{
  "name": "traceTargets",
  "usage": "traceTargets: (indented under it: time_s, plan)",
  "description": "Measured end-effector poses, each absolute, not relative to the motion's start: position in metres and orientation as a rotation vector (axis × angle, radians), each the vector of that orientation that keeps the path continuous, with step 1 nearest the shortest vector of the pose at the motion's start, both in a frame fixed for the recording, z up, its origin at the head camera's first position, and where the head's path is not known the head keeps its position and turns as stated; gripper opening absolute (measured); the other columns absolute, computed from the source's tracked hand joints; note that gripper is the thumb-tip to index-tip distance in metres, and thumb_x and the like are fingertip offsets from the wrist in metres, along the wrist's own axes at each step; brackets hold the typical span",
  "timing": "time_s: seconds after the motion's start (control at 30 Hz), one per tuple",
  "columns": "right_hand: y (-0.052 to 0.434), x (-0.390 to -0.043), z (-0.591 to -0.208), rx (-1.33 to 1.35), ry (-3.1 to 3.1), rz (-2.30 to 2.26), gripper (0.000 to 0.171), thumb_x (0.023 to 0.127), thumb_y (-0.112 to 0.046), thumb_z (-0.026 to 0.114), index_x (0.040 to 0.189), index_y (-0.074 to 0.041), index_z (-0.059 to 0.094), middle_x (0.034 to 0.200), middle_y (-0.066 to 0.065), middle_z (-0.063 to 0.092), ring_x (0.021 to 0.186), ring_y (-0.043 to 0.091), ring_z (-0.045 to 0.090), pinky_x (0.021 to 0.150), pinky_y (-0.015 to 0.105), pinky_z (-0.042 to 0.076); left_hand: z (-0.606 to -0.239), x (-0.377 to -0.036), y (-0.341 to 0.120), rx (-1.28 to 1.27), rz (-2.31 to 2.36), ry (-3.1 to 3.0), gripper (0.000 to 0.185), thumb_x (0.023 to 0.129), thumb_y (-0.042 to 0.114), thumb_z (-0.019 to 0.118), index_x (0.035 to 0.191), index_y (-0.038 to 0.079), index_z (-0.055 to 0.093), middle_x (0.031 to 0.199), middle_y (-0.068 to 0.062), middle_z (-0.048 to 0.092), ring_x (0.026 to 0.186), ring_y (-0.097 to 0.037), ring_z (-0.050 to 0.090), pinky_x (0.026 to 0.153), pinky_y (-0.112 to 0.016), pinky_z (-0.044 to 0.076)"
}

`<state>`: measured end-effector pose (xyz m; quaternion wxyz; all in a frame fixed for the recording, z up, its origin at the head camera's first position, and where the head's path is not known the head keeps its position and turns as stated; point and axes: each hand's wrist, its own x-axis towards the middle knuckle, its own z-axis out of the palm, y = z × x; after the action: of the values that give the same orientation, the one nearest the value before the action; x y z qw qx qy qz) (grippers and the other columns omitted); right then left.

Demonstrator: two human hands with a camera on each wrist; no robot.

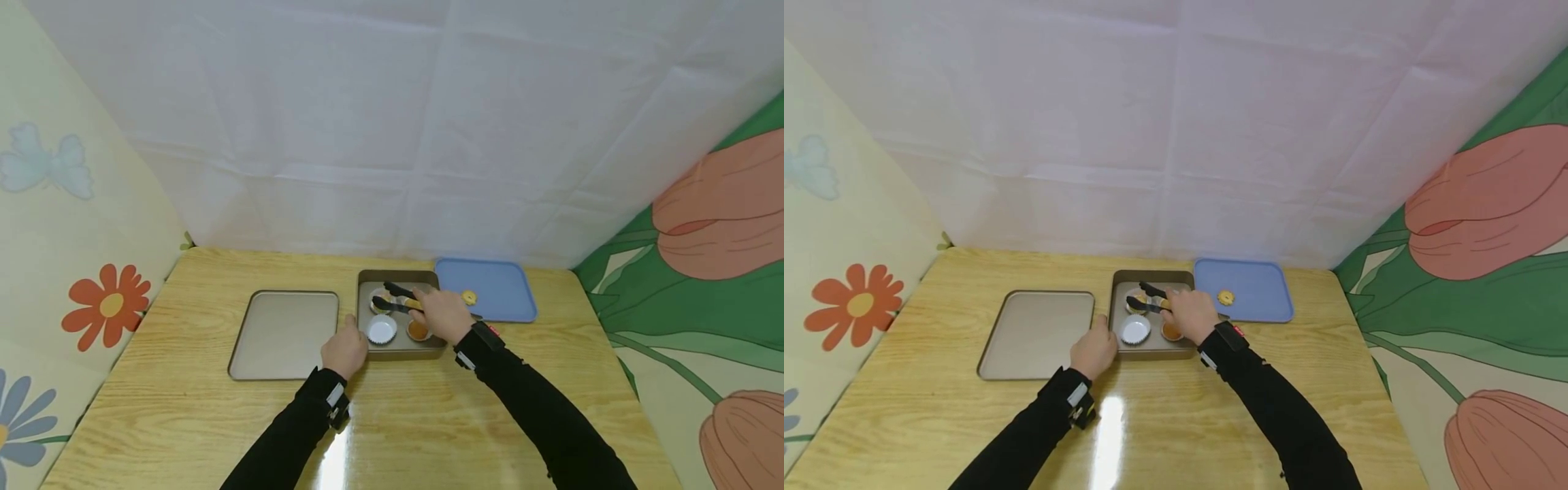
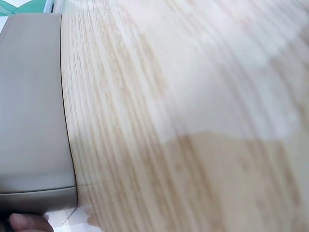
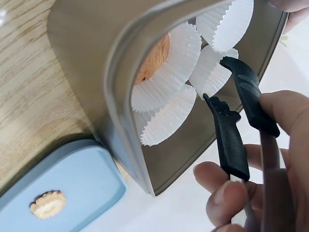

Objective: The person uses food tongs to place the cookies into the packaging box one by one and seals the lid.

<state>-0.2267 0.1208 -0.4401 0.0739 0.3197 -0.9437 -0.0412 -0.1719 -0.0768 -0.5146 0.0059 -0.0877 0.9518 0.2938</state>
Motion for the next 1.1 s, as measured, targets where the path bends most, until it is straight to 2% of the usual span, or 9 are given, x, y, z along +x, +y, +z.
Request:
traceTargets:
  time_s: [0.2,0.43,0.53,0.57,0.63,0.77,0.87,1.03,1.1]
  plan:
    - [0.124,-0.227,-0.438,0.942,-2.834,-0.127,0.046,0.09,-0.038,0.054,0.126,-0.01,0.055,0.051,-0.001,0.037,0.04,0.012,0.02,0.045,0.029,0.012,-0.515,-0.173,-0.077,-0.274,0.91,2.968,0.035,0.088,0.016,0.035,0.117,-0.001,0.045,0.058,-0.012,0.052,0.054,-0.03,0.055,0.048,-0.046,0.041]
    - [0.133,-0.221,-0.431,0.881,-2.881,0.017,0.047,0.092,-0.036,0.051,0.131,-0.009,0.049,0.065,0.002,0.047,0.043,0.012,0.023,0.047,0.03,0.012,-0.515,-0.171,-0.076,-0.26,0.924,2.98,0.034,0.088,0.015,0.036,0.115,-0.002,0.046,0.054,-0.009,0.048,0.048,-0.027,0.051,0.045,-0.044,0.038]
    - [0.14,-0.223,-0.426,0.823,-2.918,0.133,0.05,0.092,-0.037,0.05,0.134,-0.009,0.046,0.073,0.007,0.057,0.041,0.013,0.029,0.044,0.03,0.014,-0.514,-0.171,-0.076,-0.261,0.926,2.974,0.034,0.088,0.015,0.036,0.115,-0.002,0.046,0.054,-0.009,0.048,0.049,-0.027,0.052,0.045,-0.043,0.038]
    - [0.143,-0.224,-0.424,0.798,-2.93,0.174,0.051,0.092,-0.037,0.05,0.134,-0.009,0.045,0.08,0.01,0.06,0.043,0.014,0.037,0.043,0.029,0.017,-0.514,-0.171,-0.076,-0.259,0.926,2.973,0.034,0.088,0.015,0.036,0.115,-0.002,0.046,0.054,-0.009,0.048,0.049,-0.027,0.051,0.045,-0.043,0.038]
    - [0.151,-0.227,-0.42,0.757,-2.937,0.267,0.051,0.092,-0.036,0.051,0.134,-0.008,0.045,0.087,0.014,0.063,0.044,0.013,0.041,0.041,0.027,0.021,-0.514,-0.171,-0.076,-0.257,0.926,2.966,0.035,0.088,0.015,0.035,0.117,-0.002,0.045,0.053,-0.009,0.047,0.049,-0.026,0.051,0.044,-0.042,0.038]
    - [0.171,-0.23,-0.412,0.63,-2.959,0.398,0.052,0.092,-0.035,0.052,0.135,-0.007,0.044,0.077,0.013,0.061,0.041,0.014,0.042,0.038,0.027,0.026,-0.514,-0.171,-0.076,-0.248,0.925,2.961,0.036,0.089,0.015,0.035,0.119,-0.003,0.044,0.052,-0.008,0.046,0.047,-0.025,0.049,0.043,-0.041,0.037]
    - [0.188,-0.23,-0.41,0.532,-2.971,0.428,0.053,0.092,-0.035,0.051,0.136,-0.005,0.043,0.064,0.008,0.053,0.036,0.014,0.035,0.038,0.028,0.023,-0.515,-0.172,-0.077,-0.244,0.922,2.959,0.037,0.089,0.015,0.035,0.12,-0.003,0.044,0.053,-0.008,0.046,0.048,-0.025,0.049,0.044,-0.041,0.037]
    - [0.215,-0.228,-0.414,0.456,-2.923,0.301,0.052,0.091,-0.035,0.053,0.132,-0.004,0.046,0.056,0.004,0.046,0.037,0.014,0.026,0.04,0.03,0.017,-0.516,-0.172,-0.078,-0.239,0.924,2.949,0.04,0.089,0.015,0.034,0.123,-0.003,0.043,0.052,-0.008,0.046,0.046,-0.024,0.047,0.043,-0.04,0.036]
    - [0.223,-0.227,-0.417,0.439,-2.894,0.248,0.051,0.09,-0.035,0.055,0.129,-0.003,0.05,0.057,0.006,0.047,0.038,0.014,0.024,0.04,0.03,0.016,-0.516,-0.172,-0.078,-0.236,0.926,2.951,0.039,0.089,0.014,0.034,0.122,-0.003,0.043,0.051,-0.008,0.045,0.046,-0.024,0.047,0.042,-0.04,0.036]
